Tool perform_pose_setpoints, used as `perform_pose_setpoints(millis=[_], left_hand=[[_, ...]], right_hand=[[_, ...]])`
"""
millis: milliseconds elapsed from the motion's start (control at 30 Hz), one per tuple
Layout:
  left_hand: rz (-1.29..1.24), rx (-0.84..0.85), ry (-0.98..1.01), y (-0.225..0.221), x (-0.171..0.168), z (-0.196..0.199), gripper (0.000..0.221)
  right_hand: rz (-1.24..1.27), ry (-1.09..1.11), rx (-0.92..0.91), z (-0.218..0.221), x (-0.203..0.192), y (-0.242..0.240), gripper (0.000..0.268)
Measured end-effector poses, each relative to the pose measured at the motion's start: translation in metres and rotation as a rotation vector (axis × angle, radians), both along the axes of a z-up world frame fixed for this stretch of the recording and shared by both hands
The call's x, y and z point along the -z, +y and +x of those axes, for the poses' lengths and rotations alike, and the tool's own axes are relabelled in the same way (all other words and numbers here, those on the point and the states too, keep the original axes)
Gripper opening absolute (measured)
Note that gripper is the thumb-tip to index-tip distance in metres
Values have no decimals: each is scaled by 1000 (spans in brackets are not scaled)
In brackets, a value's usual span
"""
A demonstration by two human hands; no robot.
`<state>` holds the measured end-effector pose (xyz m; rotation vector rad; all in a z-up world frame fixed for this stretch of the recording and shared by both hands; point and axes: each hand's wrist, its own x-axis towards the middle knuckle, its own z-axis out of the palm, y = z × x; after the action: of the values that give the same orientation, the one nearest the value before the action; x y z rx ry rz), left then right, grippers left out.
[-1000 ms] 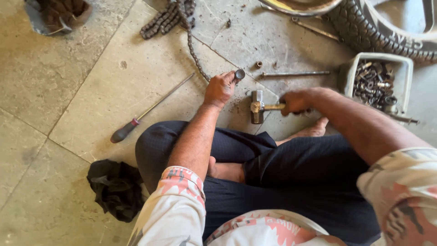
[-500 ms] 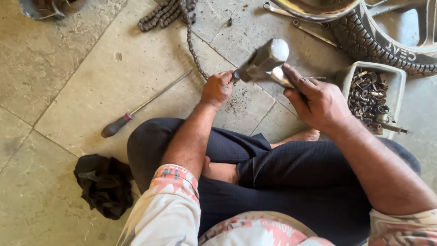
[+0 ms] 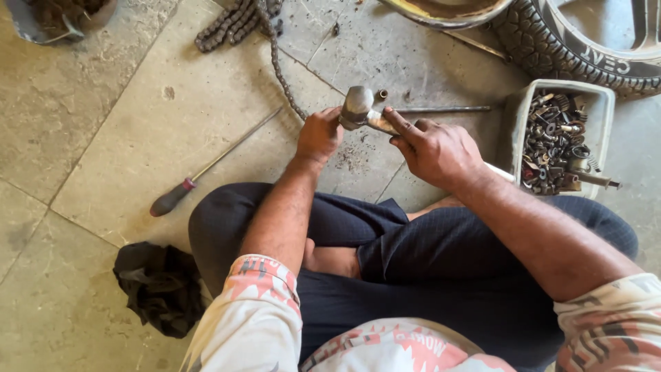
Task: Repairing and adjusting a motorcycle chain using a hammer and pins while sitting on the floor.
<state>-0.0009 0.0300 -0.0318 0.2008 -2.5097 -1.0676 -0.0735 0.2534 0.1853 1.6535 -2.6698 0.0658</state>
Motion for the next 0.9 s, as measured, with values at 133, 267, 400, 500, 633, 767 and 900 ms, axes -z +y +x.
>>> perform_pose_setpoints(millis=[133,267,400,500,633,767,900], left_hand=[[20,-5,-9,3,4,2,24],[41,-31,-49,3,-9,0,18],[-20,-30,-11,4,4,2,9],[17,-34,-65,4,-11,-3,12],[81,-34,-83,5,-23,0,14],[63,-38,-40,3,-22,0,7],[27,-21,-84,5,-19,0,13]], right_hand=[[145,-63,65,-1,-4,-2,54],[-50,-55,13,-7,-15,-1,52],[-92,-40,12,-5,-10,-1,55],[-73,90,-11,-9,11,-3,56],[114,-66,91,-10,2,-3,54],[-64,7,36,-13,-6,-3,54],[105,20,86,-15,6,-5,52]])
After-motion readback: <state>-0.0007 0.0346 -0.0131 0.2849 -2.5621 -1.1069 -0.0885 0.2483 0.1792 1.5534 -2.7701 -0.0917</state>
